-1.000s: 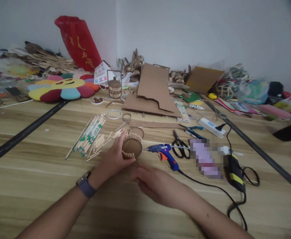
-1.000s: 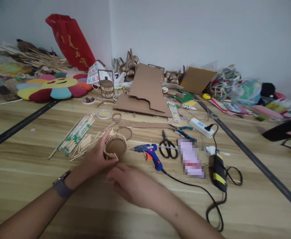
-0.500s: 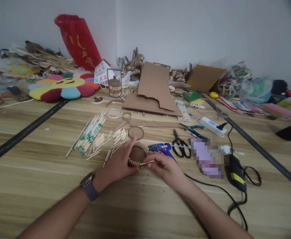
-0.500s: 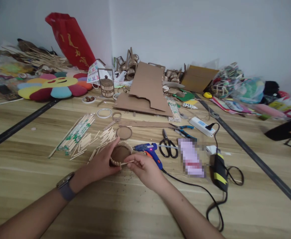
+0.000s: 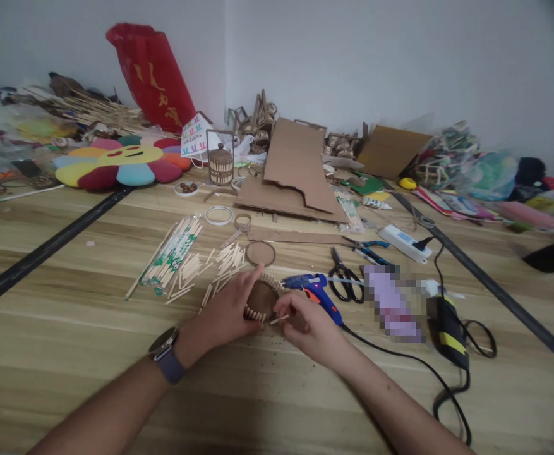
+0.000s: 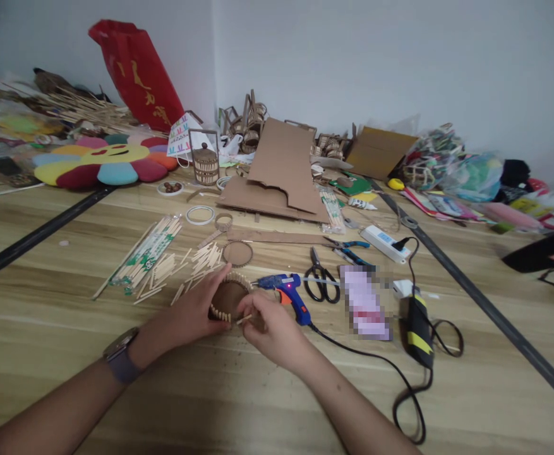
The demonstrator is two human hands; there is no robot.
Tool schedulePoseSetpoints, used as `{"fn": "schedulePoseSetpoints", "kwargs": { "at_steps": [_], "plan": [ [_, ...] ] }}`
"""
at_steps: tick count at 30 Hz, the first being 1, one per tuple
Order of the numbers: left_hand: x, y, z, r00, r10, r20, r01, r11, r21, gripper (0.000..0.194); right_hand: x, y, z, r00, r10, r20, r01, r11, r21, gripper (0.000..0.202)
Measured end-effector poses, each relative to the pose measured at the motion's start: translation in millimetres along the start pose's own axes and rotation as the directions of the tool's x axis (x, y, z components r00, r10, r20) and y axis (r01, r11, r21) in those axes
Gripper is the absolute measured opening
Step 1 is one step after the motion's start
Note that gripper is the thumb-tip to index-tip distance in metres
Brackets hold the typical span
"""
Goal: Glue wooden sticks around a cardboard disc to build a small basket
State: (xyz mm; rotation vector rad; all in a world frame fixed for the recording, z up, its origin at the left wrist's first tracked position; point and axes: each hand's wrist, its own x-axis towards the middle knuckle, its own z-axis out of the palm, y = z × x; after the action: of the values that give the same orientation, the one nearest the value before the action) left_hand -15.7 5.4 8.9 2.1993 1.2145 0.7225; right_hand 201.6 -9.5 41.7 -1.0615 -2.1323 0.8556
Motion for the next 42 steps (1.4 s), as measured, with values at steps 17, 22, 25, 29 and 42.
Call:
{"fn": "schedulePoseSetpoints", "kwargs": {
  "at_steps": [17, 22, 25, 29, 42],
  "plan": [
    [0.2, -4.3, 3.7, 0.998, 0.058, -0.029, -0.058, 0.998, 0.004, 0.11, 6.8, -4.1, 12.1, 0.992, -0.066, 0.109, 0.098, 0.941, -0.324, 0.027],
    [0.5, -3.0, 2.1, 0.997, 0.064, -0.032, -0.065, 0.998, -0.002, 0.109, 5.1, -2.5, 14.8, 0.978, -0.189, 0.087, 0.208, 0.883, -0.421, 0.022],
    [0.7, -2.1, 1.2, 0.998, 0.059, -0.026, -0.059, 0.998, -0.019, 0.108, 3.6, -0.1, 19.3, 0.956, -0.288, 0.059, 0.281, 0.831, -0.481, 0.019],
    [0.2, -2.8, 1.1, 0.997, 0.072, -0.027, -0.073, 0.997, -0.03, 0.107, 1.6, 3.2, 25.6, 0.925, -0.379, 0.033, 0.34, 0.787, -0.514, 0.021],
    [0.4, -3.6, 0.4, 0.997, 0.068, -0.02, -0.068, 0.998, -0.018, 0.111, 0.4, 5.1, 27.5, 0.888, -0.459, 0.001, 0.38, 0.734, -0.563, 0.016]
  ]
}}
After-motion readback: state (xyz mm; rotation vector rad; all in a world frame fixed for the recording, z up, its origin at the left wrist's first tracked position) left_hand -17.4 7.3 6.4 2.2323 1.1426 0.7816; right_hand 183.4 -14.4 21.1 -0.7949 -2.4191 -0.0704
